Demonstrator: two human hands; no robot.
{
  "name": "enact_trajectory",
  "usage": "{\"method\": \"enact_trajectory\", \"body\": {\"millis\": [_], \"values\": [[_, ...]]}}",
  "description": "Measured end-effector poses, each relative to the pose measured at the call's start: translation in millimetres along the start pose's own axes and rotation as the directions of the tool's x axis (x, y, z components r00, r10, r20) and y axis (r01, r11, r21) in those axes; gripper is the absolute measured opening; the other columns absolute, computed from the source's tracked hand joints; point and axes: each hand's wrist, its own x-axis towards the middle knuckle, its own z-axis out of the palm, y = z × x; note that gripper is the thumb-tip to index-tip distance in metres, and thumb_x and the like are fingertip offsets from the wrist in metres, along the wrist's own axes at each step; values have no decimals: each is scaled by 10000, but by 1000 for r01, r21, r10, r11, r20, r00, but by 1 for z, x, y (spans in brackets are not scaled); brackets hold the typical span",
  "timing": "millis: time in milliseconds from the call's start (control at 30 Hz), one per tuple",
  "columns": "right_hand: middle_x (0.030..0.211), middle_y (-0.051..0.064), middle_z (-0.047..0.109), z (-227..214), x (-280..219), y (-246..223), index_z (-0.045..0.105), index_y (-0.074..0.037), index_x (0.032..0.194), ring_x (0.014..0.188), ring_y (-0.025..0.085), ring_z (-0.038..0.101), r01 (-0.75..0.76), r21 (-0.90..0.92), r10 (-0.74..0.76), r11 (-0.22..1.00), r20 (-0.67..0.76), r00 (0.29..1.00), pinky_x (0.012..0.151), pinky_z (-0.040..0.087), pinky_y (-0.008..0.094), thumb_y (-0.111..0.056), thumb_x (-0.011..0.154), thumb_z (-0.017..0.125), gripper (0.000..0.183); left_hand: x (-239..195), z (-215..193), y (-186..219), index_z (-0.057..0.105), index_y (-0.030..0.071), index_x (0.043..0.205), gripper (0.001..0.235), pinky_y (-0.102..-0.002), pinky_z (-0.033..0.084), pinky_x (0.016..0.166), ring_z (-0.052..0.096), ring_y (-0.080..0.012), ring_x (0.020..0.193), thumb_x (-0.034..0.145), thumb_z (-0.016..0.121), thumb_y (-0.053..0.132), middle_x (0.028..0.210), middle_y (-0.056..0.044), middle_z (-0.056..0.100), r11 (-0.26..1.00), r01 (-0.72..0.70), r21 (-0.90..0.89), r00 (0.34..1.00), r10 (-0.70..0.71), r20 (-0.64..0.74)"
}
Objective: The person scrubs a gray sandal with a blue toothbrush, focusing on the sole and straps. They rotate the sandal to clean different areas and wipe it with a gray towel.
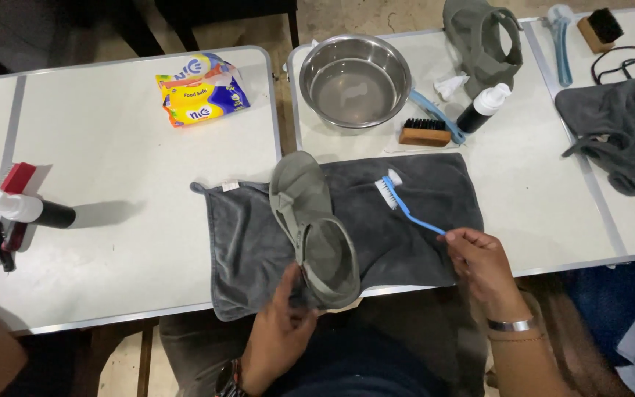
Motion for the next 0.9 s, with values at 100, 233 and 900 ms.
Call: {"method": "enact_trajectory", "body": {"millis": [100,233,900], "values": [[614,-2,449,-4,-2,0,723,20,1033,452,85,324,-10,25,10,1000,3,1000,406,256,211,-179,969,703,210,0,-9,5,487,241,1415,610,-411,570,637,743,-188,616,835,675,256,1117,63,782,974,-85,212,990,106,-90],[615,5,452,-5,-2,3,706,36,1019,436,80,318,22,96,-23,995,16,1000,399,238,200,-169,976,689,210,19,-25,1,707,240,1170,326,-400,586,708,765,-230,851,847,654,233,1002,-1,801,920,-159,358,950,241,-199],[539,43,513,-3,11,25,711,-24,927,315,90,414,119,48,-114,992,-88,990,298,313,204,-95,943,694,75,79,-65,54,629,139,1029,572,-473,599,806,699,-364,851,615,966,344,1136,-106,582,376,-575,727,583,811,42]]}}
